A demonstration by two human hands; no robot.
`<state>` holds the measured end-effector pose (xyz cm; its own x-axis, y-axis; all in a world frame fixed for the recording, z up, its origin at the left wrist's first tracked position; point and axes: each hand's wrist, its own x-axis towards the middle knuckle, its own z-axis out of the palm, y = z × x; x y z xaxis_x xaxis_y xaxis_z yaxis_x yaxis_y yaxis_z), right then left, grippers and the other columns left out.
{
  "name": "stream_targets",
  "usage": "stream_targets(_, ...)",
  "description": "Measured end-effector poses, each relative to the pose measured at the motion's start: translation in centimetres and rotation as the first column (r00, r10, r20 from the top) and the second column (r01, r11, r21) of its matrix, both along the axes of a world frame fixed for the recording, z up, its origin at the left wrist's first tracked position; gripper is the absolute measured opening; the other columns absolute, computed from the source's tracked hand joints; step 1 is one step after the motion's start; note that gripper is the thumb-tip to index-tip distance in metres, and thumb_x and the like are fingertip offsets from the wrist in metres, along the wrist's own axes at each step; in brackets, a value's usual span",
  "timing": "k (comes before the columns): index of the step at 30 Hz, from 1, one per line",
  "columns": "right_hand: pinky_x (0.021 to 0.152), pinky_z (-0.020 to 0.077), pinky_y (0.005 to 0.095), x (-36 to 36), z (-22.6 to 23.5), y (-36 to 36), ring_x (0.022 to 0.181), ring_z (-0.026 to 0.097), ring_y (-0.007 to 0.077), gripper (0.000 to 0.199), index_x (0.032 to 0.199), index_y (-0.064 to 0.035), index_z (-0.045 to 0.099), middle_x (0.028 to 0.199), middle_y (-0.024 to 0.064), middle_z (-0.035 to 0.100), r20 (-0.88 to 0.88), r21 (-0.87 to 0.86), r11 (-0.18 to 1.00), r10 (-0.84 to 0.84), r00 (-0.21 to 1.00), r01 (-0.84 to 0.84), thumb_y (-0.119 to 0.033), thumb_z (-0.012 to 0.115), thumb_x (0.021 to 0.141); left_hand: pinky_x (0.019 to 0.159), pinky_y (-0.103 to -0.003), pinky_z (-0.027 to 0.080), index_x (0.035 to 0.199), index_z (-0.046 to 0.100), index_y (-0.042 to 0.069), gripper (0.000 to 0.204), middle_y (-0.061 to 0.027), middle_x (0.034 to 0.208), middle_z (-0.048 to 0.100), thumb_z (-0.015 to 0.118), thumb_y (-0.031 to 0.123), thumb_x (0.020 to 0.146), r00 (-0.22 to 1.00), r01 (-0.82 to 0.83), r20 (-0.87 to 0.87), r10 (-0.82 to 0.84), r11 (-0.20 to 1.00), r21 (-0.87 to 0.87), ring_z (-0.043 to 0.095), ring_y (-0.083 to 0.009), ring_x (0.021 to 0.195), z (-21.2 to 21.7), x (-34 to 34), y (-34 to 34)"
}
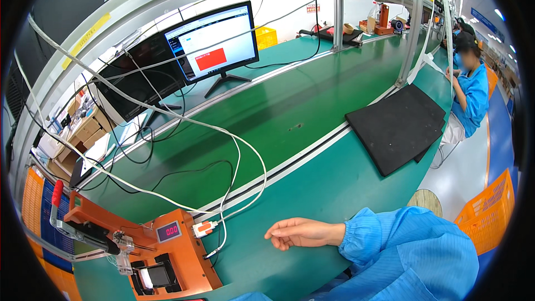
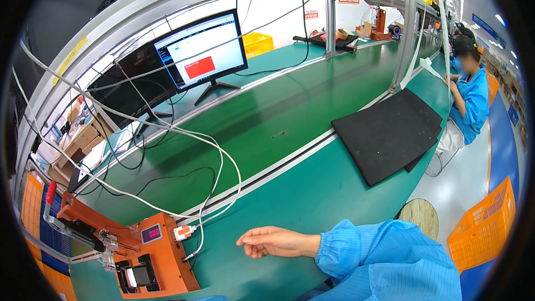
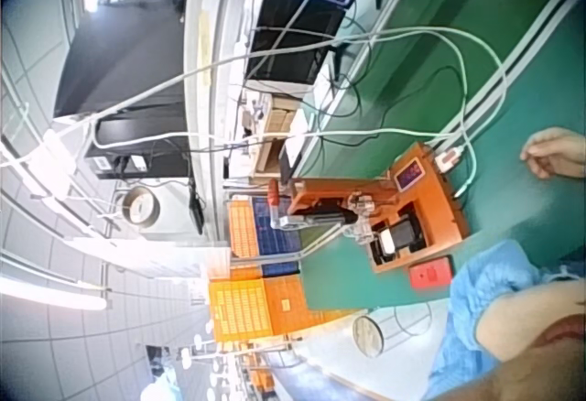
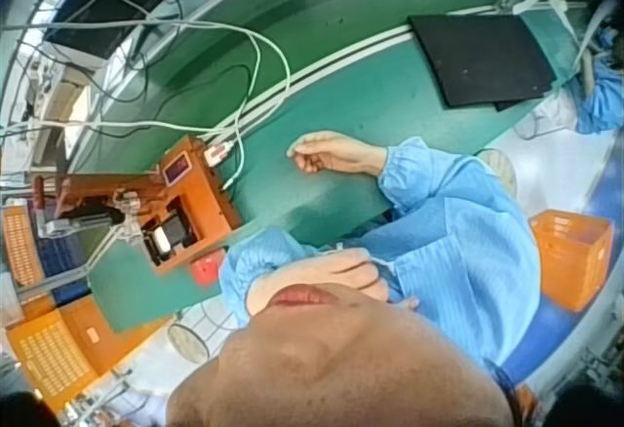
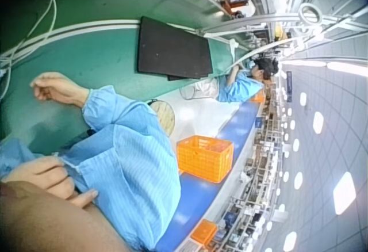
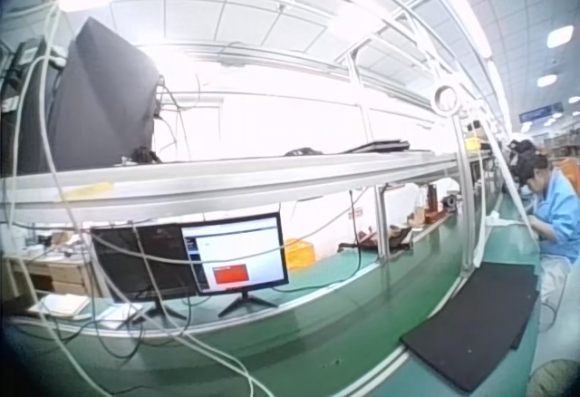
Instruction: The person peels a protective film from a phone, places the phone into a pressing fixture, and presses it with a manual lever press. The person then sets the phone on the table and repositions a black mat on the workbench.
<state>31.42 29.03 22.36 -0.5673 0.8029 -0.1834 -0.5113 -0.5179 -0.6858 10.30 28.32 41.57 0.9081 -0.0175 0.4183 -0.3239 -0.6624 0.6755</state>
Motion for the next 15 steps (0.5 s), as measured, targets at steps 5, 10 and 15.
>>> stream_targets(5,0.076,0.0435,0.0247,-0.07,0.16,0.0,0.084,0.054,0.0102,0.028,0.118,-0.0035,0.055,0.091,0.002,0.058,0.002,-0.001,1.0,0.0,1.0,0.0,-0.023,0.045,0.1,0.082,-0.034,0.047,0.096,0.059,0.0,0.031,-0.0109,0.094,0.058,0.061,0.016,0.07,1.0,0.013,-0.013,-0.013,1.0,0.002,0.057,-0.0272,0.091,-0.25,0.12,0.25)
stream_targets(10,0.076,0.0434,0.0249,0.02,0.21,-0.1,0.085,0.054,0.0107,0.028,0.118,-0.0033,0.055,0.091,0.0022,0.058,-0.008,0.001,1.0,-0.006,1.0,0.006,-0.022,0.045,0.1,0.082,-0.034,0.047,0.095,0.059,0.0,0.03,-0.0106,0.094,0.058,0.06,0.016,0.07,0.999,0.027,-0.027,-0.027,1.0,0.005,0.057,-0.0269,0.09,0.02,0.37,-0.14)
stream_targets(15,0.076,0.0435,0.0255,0.03,0.02,-0.07,0.086,0.054,0.0118,0.029,0.119,-0.0027,0.055,0.093,0.003,0.057,0.006,0.009,1.0,-0.003,1.0,0.003,-0.021,0.042,0.1,0.083,-0.034,0.047,0.095,0.059,0.0,0.03,-0.0104,0.093,0.058,0.06,0.016,0.069,0.998,0.04,-0.04,-0.039,0.999,0.012,0.057,-0.0266,0.09,0.39,0.58,-0.69)
